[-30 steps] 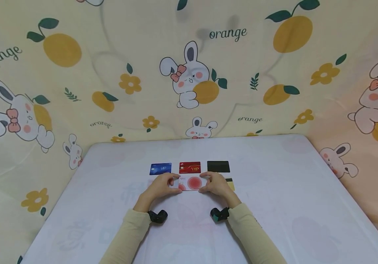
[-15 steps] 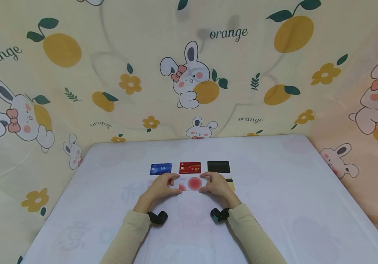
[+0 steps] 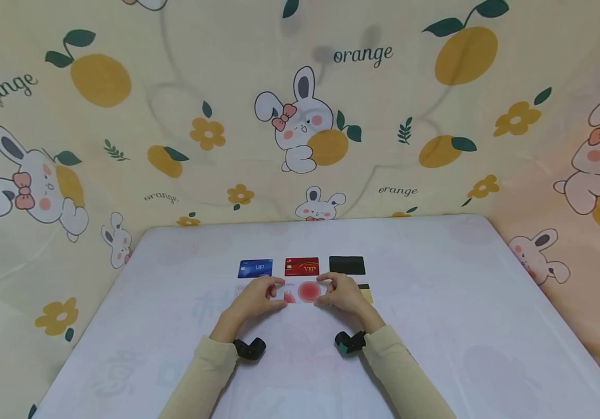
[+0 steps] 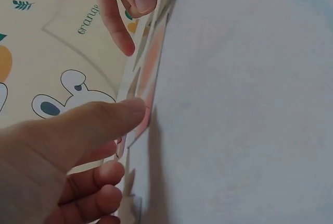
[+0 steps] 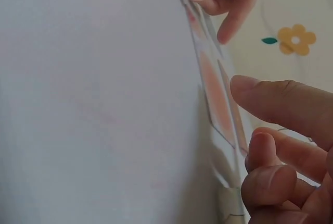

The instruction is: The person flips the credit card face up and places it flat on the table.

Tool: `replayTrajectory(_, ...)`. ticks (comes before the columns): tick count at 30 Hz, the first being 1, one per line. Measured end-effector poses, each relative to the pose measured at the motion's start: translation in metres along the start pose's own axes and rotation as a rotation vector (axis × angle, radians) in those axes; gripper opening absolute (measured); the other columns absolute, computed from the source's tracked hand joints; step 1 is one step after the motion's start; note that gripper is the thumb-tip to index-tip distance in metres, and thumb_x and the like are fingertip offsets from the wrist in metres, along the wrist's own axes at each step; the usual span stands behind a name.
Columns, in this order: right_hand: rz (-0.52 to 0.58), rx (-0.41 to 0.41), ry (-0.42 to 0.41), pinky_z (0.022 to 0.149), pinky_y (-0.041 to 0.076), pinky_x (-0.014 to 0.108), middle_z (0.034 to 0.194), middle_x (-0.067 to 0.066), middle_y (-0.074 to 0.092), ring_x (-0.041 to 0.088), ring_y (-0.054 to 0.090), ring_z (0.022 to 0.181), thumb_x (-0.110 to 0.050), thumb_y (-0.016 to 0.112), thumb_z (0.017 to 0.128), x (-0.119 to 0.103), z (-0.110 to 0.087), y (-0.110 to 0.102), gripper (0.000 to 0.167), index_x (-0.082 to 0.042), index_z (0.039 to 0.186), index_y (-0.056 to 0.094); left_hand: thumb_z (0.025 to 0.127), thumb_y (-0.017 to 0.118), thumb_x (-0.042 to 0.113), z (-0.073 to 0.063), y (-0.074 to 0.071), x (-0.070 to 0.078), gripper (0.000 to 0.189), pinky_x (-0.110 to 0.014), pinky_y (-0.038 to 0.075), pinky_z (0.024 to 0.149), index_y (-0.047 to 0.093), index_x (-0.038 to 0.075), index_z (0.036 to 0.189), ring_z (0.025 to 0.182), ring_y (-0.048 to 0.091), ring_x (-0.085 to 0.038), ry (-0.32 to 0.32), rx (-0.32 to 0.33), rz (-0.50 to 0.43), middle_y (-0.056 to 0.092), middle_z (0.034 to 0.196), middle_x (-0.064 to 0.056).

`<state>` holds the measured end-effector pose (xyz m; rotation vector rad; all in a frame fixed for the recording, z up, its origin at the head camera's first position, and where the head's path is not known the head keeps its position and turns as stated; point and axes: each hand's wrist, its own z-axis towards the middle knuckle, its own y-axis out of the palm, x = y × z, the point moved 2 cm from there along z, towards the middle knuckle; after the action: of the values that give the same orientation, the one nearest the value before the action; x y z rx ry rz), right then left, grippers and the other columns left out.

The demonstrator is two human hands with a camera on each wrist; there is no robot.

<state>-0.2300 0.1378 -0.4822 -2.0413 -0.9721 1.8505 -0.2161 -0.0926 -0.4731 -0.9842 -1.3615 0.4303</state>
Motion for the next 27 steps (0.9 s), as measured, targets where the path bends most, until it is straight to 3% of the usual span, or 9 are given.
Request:
replayTrajectory(5, 0.020, -0.009, -0.007, 0.052, 0.043, 0.023, 0.067, 0.003, 0.054, 0.016, 0.048, 0.056, -0.014, 0.078, 0.079, -0.003, -0.001, -0.008, 0.048, -0.002, 0.122, 0.061, 0.083, 0.075, 0.026, 0.001, -0.002, 0.005, 0.050, -0.025, 0.040, 0.071, 0.061, 0.007, 0.127, 0.075, 0.047, -0.012, 0.040, 0.012, -0.012, 0.056, 0.080, -0.005)
replayTrajectory(10, -0.007, 0.024, -0.028, 0.054, 0.040, 0.021, 0.073, 0.004, 0.054, 0.015, 0.047, 0.064, -0.014, 0.077, 0.080, -0.002, -0.001, -0.021, 0.046, -0.002, 0.122, 0.061, 0.083, 0.076, 0.025, 0.009, -0.002, 0.015, 0.047, -0.021, 0.039, 0.068, 0.062, 0.005, 0.123, 0.074, 0.046, -0.010, 0.096, 0.010, -0.042, 0.055, 0.080, -0.004)
replayTrajectory(16, -0.008, 0.045, -0.036, 0.055, 0.039, 0.023, 0.072, 0.003, 0.055, 0.015, 0.047, 0.065, -0.015, 0.077, 0.081, 0.006, 0.002, -0.039, 0.048, 0.001, 0.123, 0.059, 0.084, 0.074, 0.020, 0.022, 0.002, 0.026, 0.042, -0.020, 0.040, 0.070, 0.062, 0.006, 0.123, 0.078, 0.048, -0.012, 0.091, -0.010, -0.064, 0.056, 0.085, -0.004)
replayTrajectory(27, 0.045, 0.029, -0.034, 0.053, 0.041, 0.022, 0.072, 0.000, 0.055, 0.010, 0.048, 0.059, -0.015, 0.075, 0.082, 0.030, 0.005, -0.076, 0.055, 0.005, 0.129, 0.053, 0.086, 0.073, 0.028, 0.048, 0.015, 0.040, 0.042, -0.018, 0.041, 0.068, 0.064, 0.011, 0.123, 0.076, 0.048, -0.009, 0.096, -0.020, -0.069, 0.053, 0.082, 0.001)
